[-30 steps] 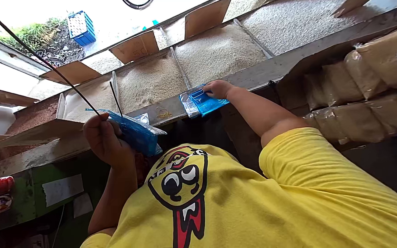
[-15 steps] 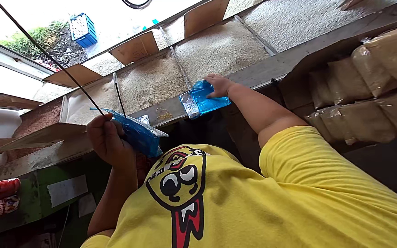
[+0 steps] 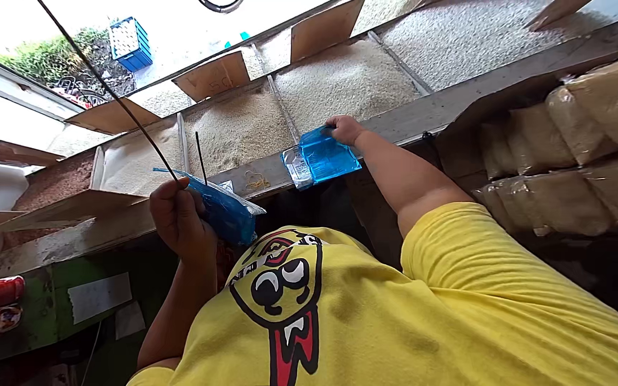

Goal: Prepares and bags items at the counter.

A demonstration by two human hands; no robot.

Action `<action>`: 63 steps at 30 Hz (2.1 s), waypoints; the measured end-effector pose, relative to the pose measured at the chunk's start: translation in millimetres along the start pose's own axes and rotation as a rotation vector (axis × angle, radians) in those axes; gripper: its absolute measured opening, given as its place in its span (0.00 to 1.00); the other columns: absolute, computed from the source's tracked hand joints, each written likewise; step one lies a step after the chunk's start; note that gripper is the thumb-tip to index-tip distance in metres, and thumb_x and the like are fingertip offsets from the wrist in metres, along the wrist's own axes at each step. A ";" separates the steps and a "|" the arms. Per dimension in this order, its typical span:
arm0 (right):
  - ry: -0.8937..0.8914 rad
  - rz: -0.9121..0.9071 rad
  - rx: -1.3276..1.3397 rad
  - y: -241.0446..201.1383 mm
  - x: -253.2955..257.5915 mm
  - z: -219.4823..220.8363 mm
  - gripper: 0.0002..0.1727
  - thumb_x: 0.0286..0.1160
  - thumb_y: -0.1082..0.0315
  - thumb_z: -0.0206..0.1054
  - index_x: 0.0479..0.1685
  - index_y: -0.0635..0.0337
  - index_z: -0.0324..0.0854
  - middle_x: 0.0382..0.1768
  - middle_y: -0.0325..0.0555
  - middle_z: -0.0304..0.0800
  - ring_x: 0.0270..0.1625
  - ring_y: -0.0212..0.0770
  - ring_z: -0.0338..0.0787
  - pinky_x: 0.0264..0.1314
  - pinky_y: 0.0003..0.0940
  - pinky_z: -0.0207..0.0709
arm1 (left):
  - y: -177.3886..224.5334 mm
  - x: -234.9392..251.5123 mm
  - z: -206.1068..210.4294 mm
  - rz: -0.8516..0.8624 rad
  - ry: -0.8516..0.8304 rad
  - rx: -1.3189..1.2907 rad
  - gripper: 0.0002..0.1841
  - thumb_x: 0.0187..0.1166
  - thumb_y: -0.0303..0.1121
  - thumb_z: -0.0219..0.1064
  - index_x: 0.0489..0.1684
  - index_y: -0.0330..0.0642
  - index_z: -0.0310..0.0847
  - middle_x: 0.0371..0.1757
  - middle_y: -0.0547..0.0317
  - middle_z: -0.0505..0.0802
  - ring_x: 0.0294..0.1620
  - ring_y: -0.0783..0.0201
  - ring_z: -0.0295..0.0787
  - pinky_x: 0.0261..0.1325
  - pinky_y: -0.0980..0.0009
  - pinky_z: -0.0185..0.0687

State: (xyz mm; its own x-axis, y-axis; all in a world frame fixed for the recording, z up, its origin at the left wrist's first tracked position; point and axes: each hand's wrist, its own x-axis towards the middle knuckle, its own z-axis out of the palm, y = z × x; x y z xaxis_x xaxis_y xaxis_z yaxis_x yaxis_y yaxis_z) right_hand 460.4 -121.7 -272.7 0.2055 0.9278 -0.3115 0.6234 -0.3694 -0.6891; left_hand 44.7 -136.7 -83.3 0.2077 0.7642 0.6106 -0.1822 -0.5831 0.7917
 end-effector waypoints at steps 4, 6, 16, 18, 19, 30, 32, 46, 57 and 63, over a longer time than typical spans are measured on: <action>-0.022 -0.158 -0.067 -35.7 -18.2 -19.5 0.21 0.95 0.59 0.49 0.60 0.66 0.81 0.53 0.64 0.89 0.61 0.61 0.89 0.69 0.64 0.75 | -2.1 -3.2 2.0 0.030 -0.063 0.027 0.13 0.93 0.31 0.51 0.62 0.53 0.80 0.33 0.80 0.83 0.30 0.83 0.77 0.37 0.85 0.76; -0.021 -0.177 -0.062 -61.2 -34.3 -30.3 0.21 0.96 0.59 0.47 0.60 0.67 0.80 0.53 0.63 0.89 0.59 0.58 0.89 0.67 0.61 0.76 | -3.0 -4.8 6.3 0.020 -0.077 0.020 0.13 0.93 0.31 0.51 0.62 0.53 0.81 0.32 0.80 0.83 0.29 0.83 0.76 0.37 0.85 0.76; -0.049 -0.206 0.401 -178.3 -88.1 -58.2 0.19 0.94 0.61 0.45 0.68 0.61 0.74 0.51 0.48 0.87 0.50 0.35 0.89 0.57 0.36 0.84 | -4.8 -7.3 24.9 0.025 -0.130 0.017 0.11 0.93 0.29 0.51 0.61 0.46 0.79 0.33 0.77 0.82 0.30 0.85 0.76 0.37 0.87 0.75; -0.033 -0.262 0.365 -204.1 -92.5 -58.2 0.18 0.94 0.62 0.47 0.67 0.62 0.74 0.50 0.48 0.87 0.50 0.34 0.89 0.57 0.36 0.84 | -5.7 -4.1 28.6 0.064 -0.124 0.010 0.11 0.92 0.27 0.51 0.61 0.43 0.79 0.35 0.76 0.83 0.32 0.85 0.77 0.38 0.86 0.76; -0.033 -0.290 0.362 -216.0 -94.0 -58.4 0.17 0.93 0.62 0.50 0.68 0.63 0.74 0.51 0.48 0.87 0.51 0.34 0.89 0.58 0.35 0.84 | -5.8 -2.4 29.9 0.079 -0.120 0.012 0.11 0.91 0.26 0.51 0.60 0.41 0.79 0.36 0.75 0.84 0.33 0.84 0.77 0.38 0.85 0.76; 0.183 -0.697 0.268 -302.3 -124.3 -38.2 0.11 0.79 0.68 0.69 0.53 0.64 0.79 0.42 0.44 0.87 0.44 0.29 0.88 0.53 0.28 0.84 | 4.4 15.0 26.6 0.121 0.045 0.194 0.11 0.90 0.26 0.53 0.57 0.29 0.79 0.35 0.65 0.84 0.30 0.82 0.77 0.37 0.84 0.77; 0.218 -0.701 0.327 -309.9 -126.2 -29.7 0.09 0.78 0.68 0.70 0.50 0.62 0.85 0.40 0.40 0.91 0.42 0.24 0.89 0.52 0.25 0.84 | 9.1 18.0 22.9 0.149 0.074 0.236 0.11 0.90 0.25 0.53 0.56 0.28 0.79 0.37 0.63 0.86 0.33 0.82 0.79 0.40 0.84 0.79; 0.542 -1.021 -0.001 -331.4 -136.2 7.7 0.14 0.77 0.78 0.62 0.51 0.63 0.93 0.42 0.54 0.97 0.46 0.47 0.97 0.52 0.42 0.88 | 25.7 20.0 10.0 0.175 0.182 0.388 0.10 0.89 0.24 0.53 0.52 0.27 0.79 0.38 0.62 0.87 0.36 0.82 0.81 0.43 0.85 0.79; 0.693 -1.103 -0.068 -349.3 -147.8 25.5 0.17 0.70 0.81 0.63 0.51 0.64 0.94 0.34 0.57 0.94 0.37 0.53 0.94 0.41 0.42 0.87 | 21.3 28.2 7.0 0.261 0.347 0.398 0.08 0.88 0.23 0.53 0.48 0.30 0.79 0.37 0.67 0.85 0.35 0.85 0.79 0.42 0.86 0.77; 0.667 -1.109 -0.090 -349.0 -147.8 26.3 0.17 0.69 0.82 0.62 0.53 0.66 0.93 0.33 0.56 0.93 0.36 0.52 0.93 0.40 0.40 0.86 | 13.7 29.7 12.5 0.245 0.382 0.365 0.08 0.87 0.21 0.52 0.48 0.32 0.78 0.38 0.69 0.85 0.35 0.85 0.79 0.42 0.86 0.78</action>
State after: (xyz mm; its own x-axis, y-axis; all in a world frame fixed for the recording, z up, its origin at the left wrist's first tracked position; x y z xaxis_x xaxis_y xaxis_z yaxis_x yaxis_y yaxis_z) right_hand 192.6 -131.3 -3.5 -0.1326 0.5910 0.7957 0.7451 0.5888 -0.3132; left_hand 60.4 -125.4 -54.1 -0.1722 0.6011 0.7804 0.1755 -0.7608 0.6247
